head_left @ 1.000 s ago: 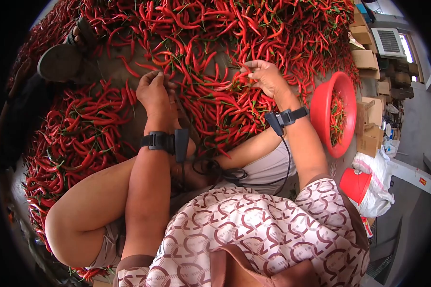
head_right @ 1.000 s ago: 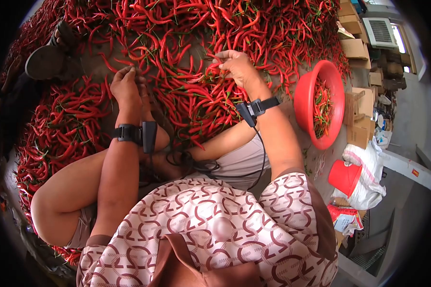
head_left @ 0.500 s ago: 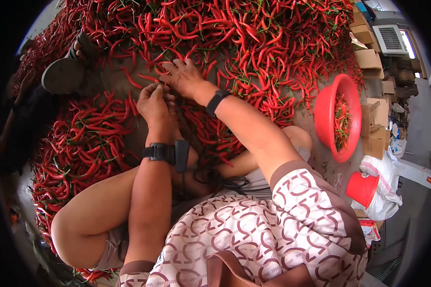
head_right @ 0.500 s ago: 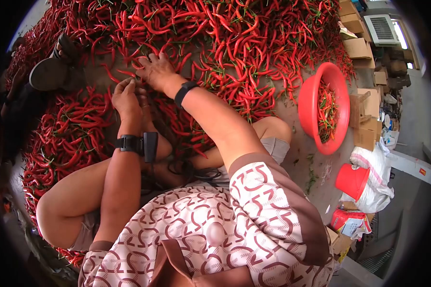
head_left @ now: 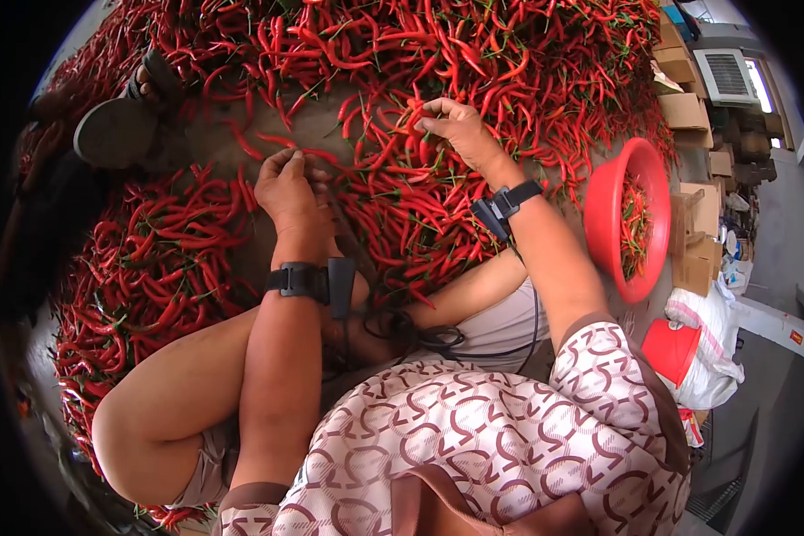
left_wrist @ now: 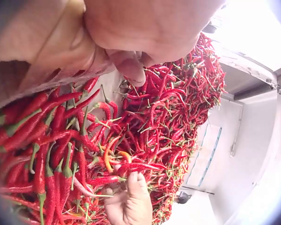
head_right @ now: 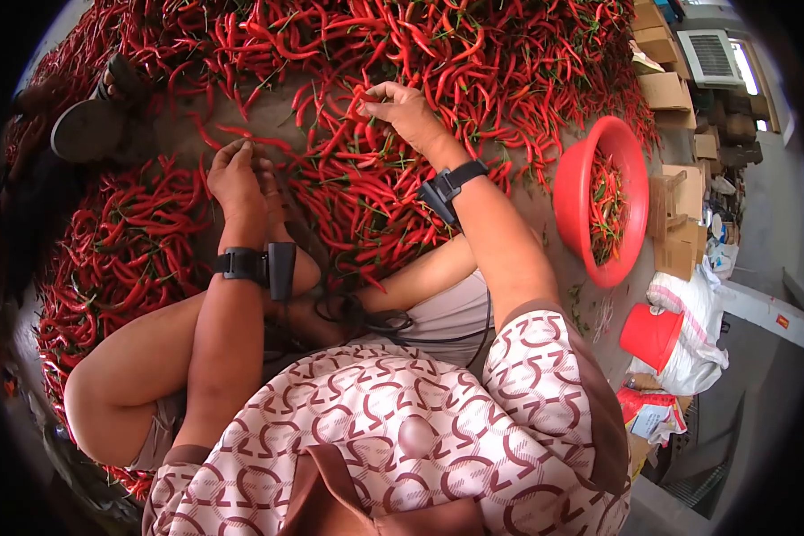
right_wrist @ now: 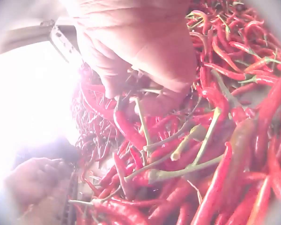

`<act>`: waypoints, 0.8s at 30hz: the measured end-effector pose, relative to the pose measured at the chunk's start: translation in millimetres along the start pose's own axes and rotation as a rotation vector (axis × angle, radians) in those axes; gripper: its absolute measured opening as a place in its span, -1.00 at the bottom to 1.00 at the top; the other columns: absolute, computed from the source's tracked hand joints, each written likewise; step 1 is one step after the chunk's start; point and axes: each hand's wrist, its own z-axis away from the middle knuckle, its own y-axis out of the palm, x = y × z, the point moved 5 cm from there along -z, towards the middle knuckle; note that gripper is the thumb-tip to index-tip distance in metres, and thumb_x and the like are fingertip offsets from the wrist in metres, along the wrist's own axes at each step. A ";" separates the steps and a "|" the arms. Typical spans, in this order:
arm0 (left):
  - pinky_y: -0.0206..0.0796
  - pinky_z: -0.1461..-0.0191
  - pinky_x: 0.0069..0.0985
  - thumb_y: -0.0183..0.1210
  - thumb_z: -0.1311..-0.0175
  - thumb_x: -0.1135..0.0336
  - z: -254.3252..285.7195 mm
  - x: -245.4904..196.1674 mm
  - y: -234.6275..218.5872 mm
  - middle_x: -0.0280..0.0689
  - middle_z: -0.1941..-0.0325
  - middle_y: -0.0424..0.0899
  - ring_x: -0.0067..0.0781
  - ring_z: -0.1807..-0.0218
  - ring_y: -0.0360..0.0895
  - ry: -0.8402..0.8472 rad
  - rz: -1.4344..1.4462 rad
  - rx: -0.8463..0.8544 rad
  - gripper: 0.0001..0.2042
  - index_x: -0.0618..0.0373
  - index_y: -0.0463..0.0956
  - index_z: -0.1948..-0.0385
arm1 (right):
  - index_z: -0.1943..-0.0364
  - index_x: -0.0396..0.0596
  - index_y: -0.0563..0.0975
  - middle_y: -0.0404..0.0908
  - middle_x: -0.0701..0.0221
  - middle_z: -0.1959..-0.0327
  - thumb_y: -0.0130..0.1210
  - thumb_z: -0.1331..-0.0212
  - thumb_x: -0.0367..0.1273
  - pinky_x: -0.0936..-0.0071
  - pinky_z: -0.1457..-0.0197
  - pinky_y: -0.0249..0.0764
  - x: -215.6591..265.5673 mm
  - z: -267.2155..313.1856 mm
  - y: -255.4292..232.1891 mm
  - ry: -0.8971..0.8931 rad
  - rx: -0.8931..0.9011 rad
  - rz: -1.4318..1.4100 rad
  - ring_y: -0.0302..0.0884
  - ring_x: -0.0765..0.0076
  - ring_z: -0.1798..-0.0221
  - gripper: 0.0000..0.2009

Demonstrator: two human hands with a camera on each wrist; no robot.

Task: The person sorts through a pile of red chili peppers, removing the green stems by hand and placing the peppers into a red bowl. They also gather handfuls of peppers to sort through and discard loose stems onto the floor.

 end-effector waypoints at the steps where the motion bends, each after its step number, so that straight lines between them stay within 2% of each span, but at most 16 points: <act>1: 0.23 0.71 -0.69 0.07 -0.26 0.47 -0.7 -0.1 -0.3 -0.25 0.48 0.61 -0.57 0.64 0.47 0.003 -0.007 -0.003 -0.92 0.24 0.46 0.27 | 0.14 -0.07 0.53 0.63 0.48 0.31 0.14 -0.21 -0.33 0.61 0.30 0.47 2.5 3.3 0.4 0.031 0.014 -0.104 0.55 0.62 0.31 -0.81; 3: 0.24 0.71 -0.69 0.07 -0.26 0.47 -1.0 0.9 -0.3 -0.25 0.47 0.62 -0.57 0.64 0.48 0.011 -0.002 0.013 -0.92 0.23 0.46 0.27 | 0.11 -0.11 0.48 0.62 0.44 0.28 0.08 -0.27 -0.38 0.57 0.24 0.51 5.9 12.7 5.7 0.092 0.050 -0.313 0.59 0.51 0.25 -0.83; 6: 0.24 0.70 -0.69 0.08 -0.26 0.46 0.7 -1.0 -0.8 -0.26 0.47 0.62 -0.57 0.63 0.48 0.005 -0.006 0.008 -0.92 0.22 0.46 0.27 | 0.12 -0.09 0.46 0.61 0.39 0.26 0.05 -0.30 -0.37 0.50 0.16 0.54 9.5 24.4 7.2 0.052 0.219 -0.548 0.59 0.45 0.20 -0.85; 7: 0.24 0.70 -0.69 0.08 -0.26 0.46 1.4 -1.6 0.6 -0.26 0.46 0.62 -0.57 0.63 0.48 -0.002 -0.006 0.004 -0.92 0.22 0.46 0.27 | 0.06 -0.10 0.45 0.62 0.34 0.23 0.08 -0.26 -0.37 0.46 0.15 0.56 9.9 29.2 7.9 0.074 0.268 -0.586 0.59 0.44 0.19 -0.78; 10: 0.24 0.69 -0.70 0.09 -0.26 0.46 1.8 -2.9 1.3 -0.26 0.46 0.62 -0.57 0.63 0.48 0.001 -0.034 0.011 -0.92 0.22 0.46 0.27 | -0.08 -0.12 0.40 0.62 0.29 0.16 0.15 -0.18 -0.36 0.45 0.15 0.57 36.4 61.2 21.2 0.302 0.496 -0.236 0.60 0.42 0.18 -0.62; 11: 0.24 0.69 -0.68 0.08 -0.26 0.46 0.4 -1.9 1.8 -0.26 0.47 0.61 -0.57 0.64 0.47 0.002 -0.030 0.011 -0.92 0.24 0.45 0.27 | -0.10 -0.12 0.44 0.64 0.26 0.15 0.18 -0.10 -0.35 0.49 0.15 0.55 38.7 63.2 14.9 0.361 0.455 -0.105 0.62 0.41 0.17 -0.56; 14: 0.23 0.69 -0.66 0.07 -0.26 0.48 0.5 0.4 1.7 -0.26 0.48 0.60 -0.57 0.65 0.45 0.002 -0.029 0.006 -0.91 0.27 0.45 0.25 | 0.02 -0.09 0.56 0.65 0.32 0.20 0.23 -0.04 -0.29 0.42 0.21 0.54 56.9 29.9 -25.4 0.128 0.067 0.469 0.62 0.37 0.28 -0.62; 15: 0.22 0.70 -0.67 0.07 -0.26 0.48 1.7 -0.2 2.0 -0.26 0.48 0.60 -0.58 0.66 0.44 0.003 -0.031 0.004 -0.90 0.27 0.45 0.25 | 0.13 -0.10 0.61 0.66 0.27 0.20 0.20 -0.02 -0.28 0.35 0.20 0.54 31.3 2.8 -50.0 -0.063 -0.099 0.644 0.64 0.31 0.27 -0.68; 16: 0.21 0.70 -0.67 0.08 -0.26 0.48 2.4 -2.1 3.2 -0.27 0.49 0.60 -0.58 0.67 0.44 0.009 -0.033 0.001 -0.90 0.27 0.45 0.25 | 0.08 -0.05 0.59 0.64 0.20 0.15 0.16 -0.05 -0.27 0.26 0.09 0.51 30.0 -7.0 -56.3 -0.070 -0.142 0.865 0.63 0.14 0.16 -0.67; 18: 0.20 0.72 -0.69 0.08 -0.25 0.48 5.8 -6.1 5.2 -0.27 0.50 0.60 -0.60 0.68 0.43 -0.007 -0.008 0.003 -0.91 0.27 0.45 0.26 | -0.02 -0.01 0.53 0.60 0.18 0.05 0.12 -0.10 -0.26 0.17 -0.02 0.47 10.6 -27.3 -55.2 -0.220 -0.207 1.051 0.56 -0.02 0.04 -0.64; 19: 0.19 0.72 -0.69 0.08 -0.25 0.48 6.7 -6.6 5.3 -0.27 0.50 0.60 -0.60 0.69 0.42 -0.018 0.001 0.000 -0.91 0.27 0.45 0.26 | -0.15 0.03 0.41 0.55 0.18 -0.04 0.11 -0.14 -0.25 0.10 -0.11 0.41 8.4 -29.2 -45.2 -0.103 -0.186 1.112 0.50 -0.05 -0.06 -0.55; 20: 0.18 0.73 -0.70 0.08 -0.25 0.48 5.7 -6.4 5.9 -0.27 0.50 0.59 -0.61 0.69 0.42 -0.012 0.000 0.002 -0.91 0.27 0.45 0.27 | -0.22 0.07 0.33 0.52 0.13 -0.07 0.14 -0.13 -0.21 0.12 -0.09 0.42 4.5 -32.2 -37.4 -0.112 -0.222 1.187 0.52 0.01 -0.05 -0.47; 22: 0.16 0.75 -0.70 0.08 -0.25 0.48 2.4 -3.3 4.3 -0.27 0.51 0.59 -0.62 0.70 0.41 -0.004 -0.011 0.004 -0.92 0.26 0.45 0.27 | -0.15 0.01 0.35 0.59 0.11 0.06 0.17 -0.10 -0.18 0.13 0.02 0.48 9.0 -34.8 -25.2 -0.148 -0.255 1.384 0.58 0.05 0.04 -0.48; 24: 0.15 0.76 -0.70 0.08 -0.25 0.48 -1.4 -0.7 2.2 -0.28 0.52 0.59 -0.63 0.70 0.41 0.021 -0.055 0.008 -0.92 0.26 0.45 0.28 | -0.04 -0.04 0.39 0.66 0.15 0.27 0.23 -0.03 -0.16 0.13 0.16 0.51 14.0 -44.4 -21.2 -0.171 -0.258 1.455 0.64 0.06 0.18 -0.50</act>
